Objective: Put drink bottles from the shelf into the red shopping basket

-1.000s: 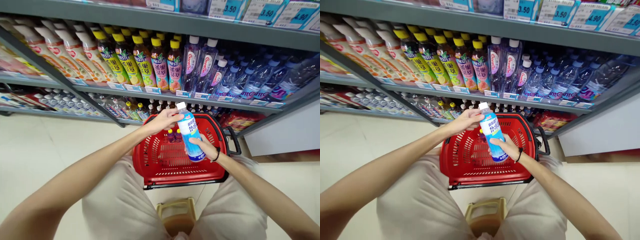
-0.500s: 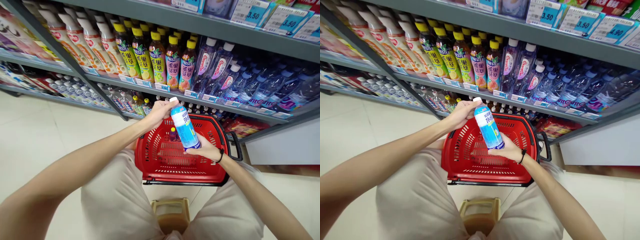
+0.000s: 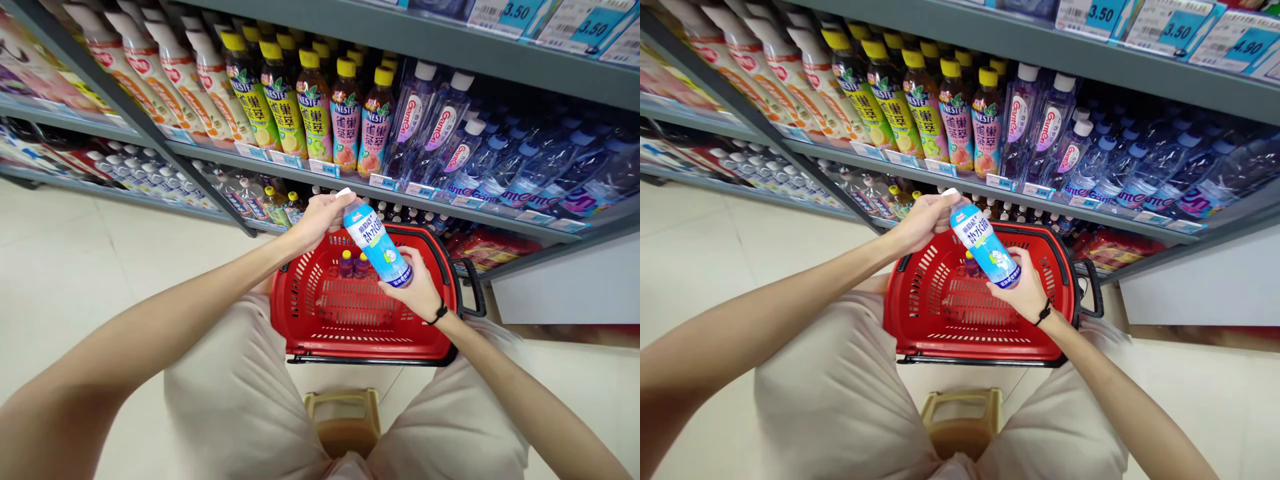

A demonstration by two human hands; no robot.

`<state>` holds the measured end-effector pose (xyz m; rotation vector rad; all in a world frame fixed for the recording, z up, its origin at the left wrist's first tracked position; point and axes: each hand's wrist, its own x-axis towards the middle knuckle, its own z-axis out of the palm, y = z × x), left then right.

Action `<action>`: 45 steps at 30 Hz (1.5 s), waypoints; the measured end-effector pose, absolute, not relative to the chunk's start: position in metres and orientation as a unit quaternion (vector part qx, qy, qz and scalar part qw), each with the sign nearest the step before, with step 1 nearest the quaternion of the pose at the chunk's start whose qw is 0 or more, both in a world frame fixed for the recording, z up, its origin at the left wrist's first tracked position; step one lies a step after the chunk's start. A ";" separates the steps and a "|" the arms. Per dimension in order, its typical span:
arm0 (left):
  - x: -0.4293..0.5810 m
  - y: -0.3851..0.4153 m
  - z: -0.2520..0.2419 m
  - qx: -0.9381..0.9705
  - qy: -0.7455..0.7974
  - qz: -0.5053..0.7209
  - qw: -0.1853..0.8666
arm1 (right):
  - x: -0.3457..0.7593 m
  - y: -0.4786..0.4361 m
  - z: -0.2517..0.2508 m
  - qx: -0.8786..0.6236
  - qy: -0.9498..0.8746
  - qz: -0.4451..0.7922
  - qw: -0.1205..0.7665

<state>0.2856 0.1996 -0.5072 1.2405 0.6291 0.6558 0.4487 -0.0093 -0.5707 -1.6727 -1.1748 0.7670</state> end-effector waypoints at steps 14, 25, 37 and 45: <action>0.279 0.209 -0.509 0.542 0.280 0.330 0.720 | 0.450 0.002 -0.561 -0.593 -0.377 0.394 0.593; 0.281 0.203 -0.509 0.540 0.274 0.337 0.721 | 0.452 0.002 -0.545 -0.507 -0.270 0.544 0.612; 0.284 0.194 -0.507 0.552 0.264 0.320 0.723 | 0.461 0.003 -0.542 -0.518 -0.196 0.659 0.509; 0.287 0.196 -0.507 0.559 0.309 0.317 0.701 | 0.462 0.005 -0.546 -0.512 -0.206 0.673 0.493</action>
